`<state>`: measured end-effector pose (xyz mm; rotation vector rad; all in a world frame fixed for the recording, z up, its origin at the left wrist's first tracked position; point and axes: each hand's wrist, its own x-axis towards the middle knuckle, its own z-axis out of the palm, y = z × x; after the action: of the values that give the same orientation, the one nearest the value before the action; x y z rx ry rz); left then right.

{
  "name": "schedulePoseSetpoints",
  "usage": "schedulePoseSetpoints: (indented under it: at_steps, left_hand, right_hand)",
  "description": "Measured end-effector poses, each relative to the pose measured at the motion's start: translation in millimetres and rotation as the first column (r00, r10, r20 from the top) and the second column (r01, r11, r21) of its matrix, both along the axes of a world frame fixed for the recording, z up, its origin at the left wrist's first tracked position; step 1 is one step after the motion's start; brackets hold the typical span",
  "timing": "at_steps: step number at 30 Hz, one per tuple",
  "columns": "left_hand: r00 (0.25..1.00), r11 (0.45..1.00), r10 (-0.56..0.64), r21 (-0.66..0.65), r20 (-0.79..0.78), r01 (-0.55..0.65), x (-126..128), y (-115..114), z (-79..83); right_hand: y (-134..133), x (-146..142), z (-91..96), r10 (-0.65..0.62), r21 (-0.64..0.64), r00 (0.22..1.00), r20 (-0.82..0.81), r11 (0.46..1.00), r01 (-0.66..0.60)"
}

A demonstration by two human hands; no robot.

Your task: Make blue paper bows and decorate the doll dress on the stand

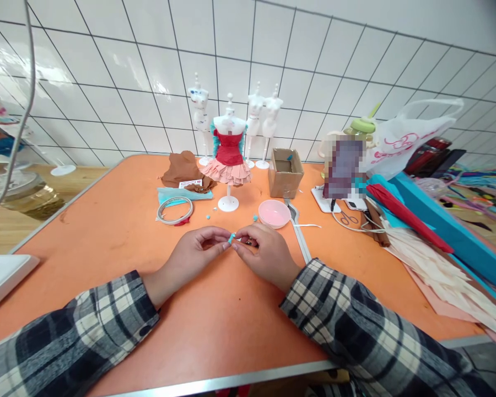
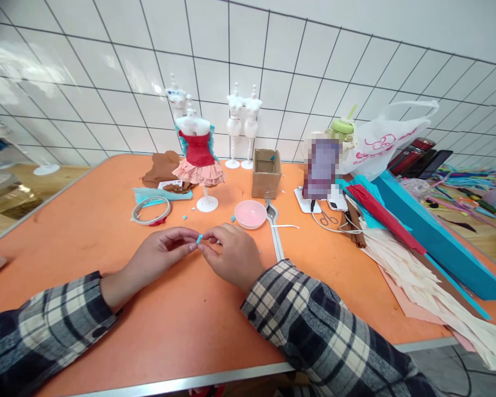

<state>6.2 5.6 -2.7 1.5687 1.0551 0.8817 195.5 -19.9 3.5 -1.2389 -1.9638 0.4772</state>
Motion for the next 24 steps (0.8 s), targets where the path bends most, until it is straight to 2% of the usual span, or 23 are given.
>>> schedulePoseSetpoints:
  at_steps: [5, 9, 12, 15, 20, 24]
  left_hand:
    - [0.990, 0.993, -0.038, 0.103, -0.133, 0.052, -1.0, -1.6, -1.8]
    - [0.985, 0.987, -0.064, 0.139, -0.162, 0.087, -2.0, -5.9, 2.4]
    - [0.988, 0.990, -0.082, 0.106, -0.128, 0.096, -2.7, -7.8, 9.2]
    - [0.992, 0.997, -0.049, 0.059, -0.119, 0.057, -1.8, -6.4, 12.4]
    - [0.990, 0.997, -0.064, 0.023, -0.126, 0.067, 1.1, -2.4, 3.4]
    - [0.972, 0.994, -0.037, 0.088, -0.232, 0.059, -2.1, 0.1, -1.5]
  right_hand:
    - [3.7, -1.0, -5.7, -0.080, -0.120, 0.989, -0.127, 0.991, 0.064]
    - [7.1, -0.9, -11.0, -0.081, -0.179, 0.982, -0.173, 0.983, 0.050]
    - [8.7, -0.5, -14.0, -0.050, -0.172, 0.978, -0.204, 0.985, 0.014]
    - [9.4, 0.1, -15.0, -0.010, -0.160, 0.979, -0.201, 0.987, -0.023]
    - [8.9, -0.1, -13.4, -0.042, -0.104, 0.972, -0.233, 0.994, 0.018]
    - [9.7, 1.2, -13.4, -0.055, -0.104, 0.969, -0.239, 0.994, 0.031]
